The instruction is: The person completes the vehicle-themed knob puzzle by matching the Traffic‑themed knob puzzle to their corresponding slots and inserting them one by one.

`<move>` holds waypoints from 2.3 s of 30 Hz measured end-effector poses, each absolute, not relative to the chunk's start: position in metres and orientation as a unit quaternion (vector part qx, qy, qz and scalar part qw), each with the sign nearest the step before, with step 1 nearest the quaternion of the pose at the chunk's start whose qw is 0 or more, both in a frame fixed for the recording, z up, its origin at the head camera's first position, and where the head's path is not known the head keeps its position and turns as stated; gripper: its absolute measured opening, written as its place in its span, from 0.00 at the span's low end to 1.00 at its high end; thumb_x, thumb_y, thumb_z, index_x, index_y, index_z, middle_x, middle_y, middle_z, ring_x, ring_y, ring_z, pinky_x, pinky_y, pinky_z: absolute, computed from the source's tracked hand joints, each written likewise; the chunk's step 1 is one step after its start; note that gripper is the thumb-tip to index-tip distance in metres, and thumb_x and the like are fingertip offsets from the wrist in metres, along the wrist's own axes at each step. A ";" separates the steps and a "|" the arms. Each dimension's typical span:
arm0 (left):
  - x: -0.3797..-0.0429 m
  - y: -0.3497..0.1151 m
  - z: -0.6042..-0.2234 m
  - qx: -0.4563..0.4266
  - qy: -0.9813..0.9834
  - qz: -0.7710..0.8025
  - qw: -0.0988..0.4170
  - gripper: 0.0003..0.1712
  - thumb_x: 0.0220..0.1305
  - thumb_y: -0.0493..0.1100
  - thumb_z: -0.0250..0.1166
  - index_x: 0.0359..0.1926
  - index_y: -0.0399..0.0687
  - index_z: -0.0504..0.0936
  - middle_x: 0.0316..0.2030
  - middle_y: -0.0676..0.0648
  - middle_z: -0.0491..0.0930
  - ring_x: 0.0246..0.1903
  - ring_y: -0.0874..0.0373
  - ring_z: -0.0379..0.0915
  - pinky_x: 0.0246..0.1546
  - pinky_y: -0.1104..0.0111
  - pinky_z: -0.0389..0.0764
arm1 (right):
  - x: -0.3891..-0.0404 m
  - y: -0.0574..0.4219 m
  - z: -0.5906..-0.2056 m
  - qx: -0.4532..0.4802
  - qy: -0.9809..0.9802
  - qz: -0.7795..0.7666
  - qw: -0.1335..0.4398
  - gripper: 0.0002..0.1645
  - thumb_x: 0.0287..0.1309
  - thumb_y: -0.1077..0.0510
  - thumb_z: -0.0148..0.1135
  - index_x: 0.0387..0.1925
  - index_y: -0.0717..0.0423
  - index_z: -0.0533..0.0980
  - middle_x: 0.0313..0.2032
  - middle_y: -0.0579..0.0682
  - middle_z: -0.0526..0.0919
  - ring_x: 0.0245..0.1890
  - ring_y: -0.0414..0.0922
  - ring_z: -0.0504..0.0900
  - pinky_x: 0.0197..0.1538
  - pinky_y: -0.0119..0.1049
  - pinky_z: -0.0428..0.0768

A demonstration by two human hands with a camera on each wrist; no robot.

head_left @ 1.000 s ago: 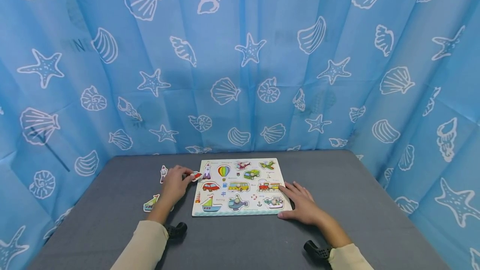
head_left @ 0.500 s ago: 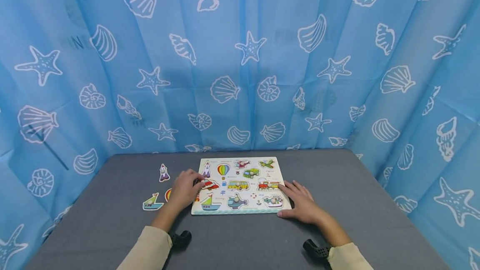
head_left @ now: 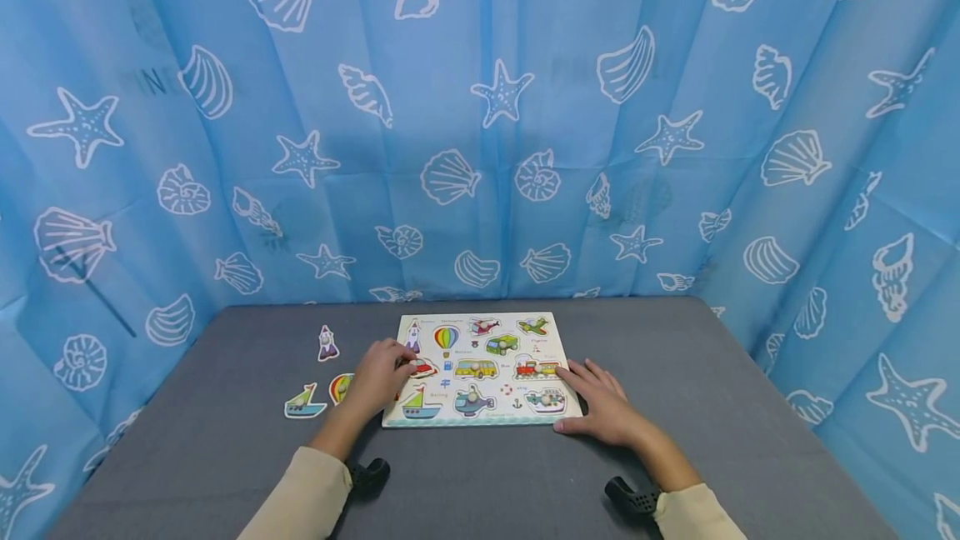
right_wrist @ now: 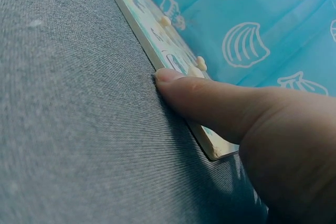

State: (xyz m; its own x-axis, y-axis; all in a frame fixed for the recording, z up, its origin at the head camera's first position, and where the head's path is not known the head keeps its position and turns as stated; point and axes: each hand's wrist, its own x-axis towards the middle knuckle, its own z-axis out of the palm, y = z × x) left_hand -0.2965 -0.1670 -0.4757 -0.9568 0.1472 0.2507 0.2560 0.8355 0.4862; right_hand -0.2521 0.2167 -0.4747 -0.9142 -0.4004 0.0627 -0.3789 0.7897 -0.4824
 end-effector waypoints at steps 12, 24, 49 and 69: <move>-0.300 -0.158 -0.476 -0.131 -0.952 -0.255 0.106 0.03 0.58 0.39 0.70 0.35 0.48 0.86 0.36 0.51 0.80 0.38 0.55 0.72 0.43 0.56 0.73 | -0.253 0.216 -0.476 -0.206 0.946 -0.250 0.024 0.55 0.46 0.35 0.71 0.70 0.56 0.63 0.70 0.63 0.59 0.70 0.67 0.48 0.64 0.66 0.44; -0.300 -0.160 -0.474 -0.145 -0.945 -0.279 0.091 0.07 0.56 0.37 0.71 0.38 0.48 0.86 0.34 0.54 0.78 0.34 0.60 0.71 0.40 0.59 0.74 | -0.253 0.217 -0.475 -0.211 0.943 -0.256 0.017 0.55 0.47 0.35 0.71 0.70 0.57 0.63 0.70 0.64 0.59 0.70 0.68 0.48 0.64 0.66 0.44; -0.262 -0.215 -0.461 -0.131 -0.941 -0.281 0.134 0.14 0.57 0.39 0.72 0.46 0.47 0.85 0.41 0.49 0.81 0.42 0.52 0.76 0.42 0.53 0.75 | -0.254 0.216 -0.477 -0.216 0.943 -0.253 0.011 0.54 0.47 0.36 0.71 0.70 0.57 0.64 0.69 0.64 0.60 0.70 0.68 0.49 0.63 0.67 0.45; -0.262 -0.264 -0.457 -0.094 -0.959 -0.265 0.025 0.11 0.53 0.36 0.73 0.39 0.43 0.84 0.27 0.52 0.73 0.29 0.58 0.68 0.31 0.61 0.70 | -0.255 0.217 -0.479 -0.212 0.946 -0.246 0.011 0.54 0.46 0.35 0.72 0.70 0.56 0.64 0.69 0.64 0.61 0.70 0.67 0.49 0.63 0.67 0.45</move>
